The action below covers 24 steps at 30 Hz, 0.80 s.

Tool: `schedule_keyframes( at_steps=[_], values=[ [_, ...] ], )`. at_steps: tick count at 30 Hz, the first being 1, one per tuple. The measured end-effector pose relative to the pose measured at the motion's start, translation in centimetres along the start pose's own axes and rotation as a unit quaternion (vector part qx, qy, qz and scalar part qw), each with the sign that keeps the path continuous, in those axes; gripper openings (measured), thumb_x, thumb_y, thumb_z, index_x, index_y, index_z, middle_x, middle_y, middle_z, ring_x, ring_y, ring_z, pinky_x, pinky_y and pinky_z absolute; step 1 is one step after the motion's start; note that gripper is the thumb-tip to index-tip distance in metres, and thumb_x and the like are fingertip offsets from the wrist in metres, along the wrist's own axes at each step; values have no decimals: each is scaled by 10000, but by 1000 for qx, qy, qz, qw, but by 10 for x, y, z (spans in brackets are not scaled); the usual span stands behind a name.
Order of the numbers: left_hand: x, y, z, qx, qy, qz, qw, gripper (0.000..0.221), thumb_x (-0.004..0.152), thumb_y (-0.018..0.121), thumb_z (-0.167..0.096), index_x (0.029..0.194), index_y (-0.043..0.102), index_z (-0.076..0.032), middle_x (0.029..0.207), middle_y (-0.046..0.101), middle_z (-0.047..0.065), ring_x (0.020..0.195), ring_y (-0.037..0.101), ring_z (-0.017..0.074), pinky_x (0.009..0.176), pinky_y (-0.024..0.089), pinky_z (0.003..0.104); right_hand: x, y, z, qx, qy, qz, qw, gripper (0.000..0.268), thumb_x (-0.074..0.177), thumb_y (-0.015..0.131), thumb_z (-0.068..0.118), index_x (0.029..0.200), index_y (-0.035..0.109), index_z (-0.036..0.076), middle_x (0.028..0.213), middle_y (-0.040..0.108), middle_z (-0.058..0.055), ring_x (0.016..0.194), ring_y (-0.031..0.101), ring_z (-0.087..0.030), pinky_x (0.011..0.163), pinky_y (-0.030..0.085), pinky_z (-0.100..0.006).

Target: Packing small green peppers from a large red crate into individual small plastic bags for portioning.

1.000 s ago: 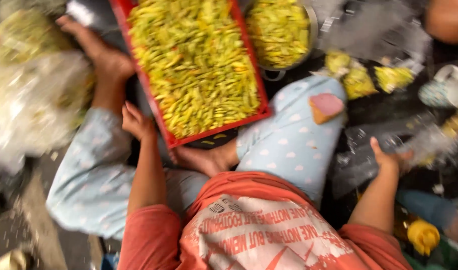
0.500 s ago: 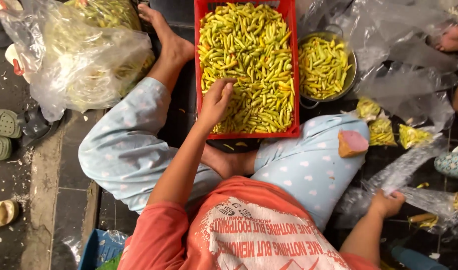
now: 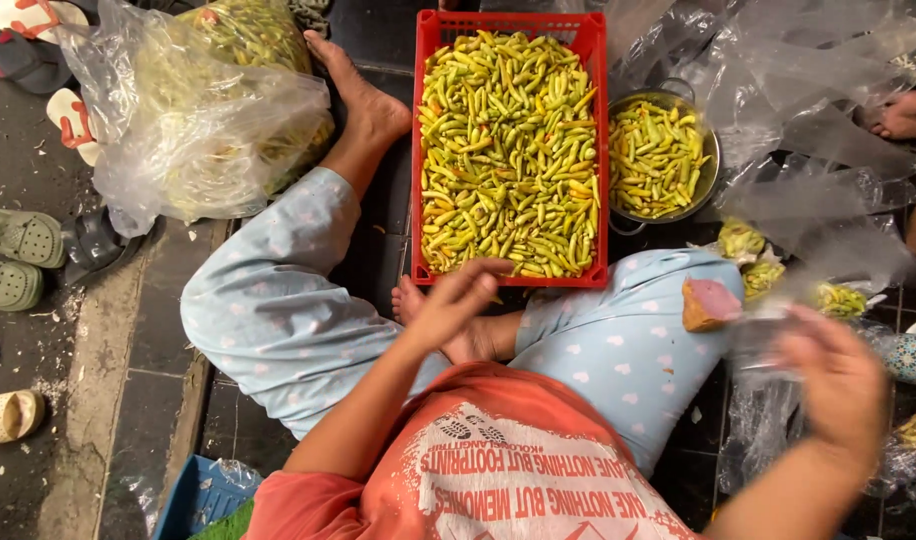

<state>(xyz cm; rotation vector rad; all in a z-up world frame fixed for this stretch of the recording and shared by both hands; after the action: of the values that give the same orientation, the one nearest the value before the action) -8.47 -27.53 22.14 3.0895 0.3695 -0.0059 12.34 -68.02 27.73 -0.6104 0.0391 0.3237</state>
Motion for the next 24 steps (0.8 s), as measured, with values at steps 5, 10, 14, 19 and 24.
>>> schedule_keyframes(
  at_steps=[5,10,14,19,24],
  values=[
    [4,62,14,-319,-94,97,938,867,1013,474,-675,1571,348,-24,1442,554,281,1308,550,395,1049,442,526,-43,198,97,227,-116,340,905,408,845,713,-62,1231,733,70,1044,802,-129,925,722,-191,747,646,-436],
    [11,-2,39,-342,-40,-138,929,320,1051,618,-274,1184,623,17,982,747,169,897,763,249,749,627,324,-48,276,71,60,-207,423,880,380,911,729,152,1282,708,74,998,809,-138,893,765,-227,811,611,-432],
    [-5,-31,-45,-61,89,-160,981,164,1042,620,-176,970,722,-70,856,714,10,862,609,73,831,521,264,-20,258,88,40,-206,257,943,718,827,811,145,1492,542,105,1232,593,-119,1069,634,-263,969,533,-379],
    [-24,-6,-61,406,183,-65,893,566,575,655,29,1114,602,-135,1080,612,74,971,605,310,841,502,414,-36,255,163,381,-99,358,847,1015,829,755,602,1557,327,40,741,664,-165,444,642,-165,418,541,-230],
    [-59,-2,-128,371,219,-147,890,931,732,844,-502,1506,477,-138,1221,464,142,1065,493,339,1008,407,424,-44,239,201,241,-328,151,901,167,807,834,47,934,728,26,859,698,-115,705,654,-196,657,557,-301]
  ],
)
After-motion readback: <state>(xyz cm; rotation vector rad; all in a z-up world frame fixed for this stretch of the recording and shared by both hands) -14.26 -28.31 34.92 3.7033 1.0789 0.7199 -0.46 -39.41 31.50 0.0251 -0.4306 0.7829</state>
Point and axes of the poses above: each hand's wrist, its own x-axis towards the middle knuckle, its own y-axis out of the palm, z = x × y, the point moved 8 cm from there along x, towards the middle knuckle
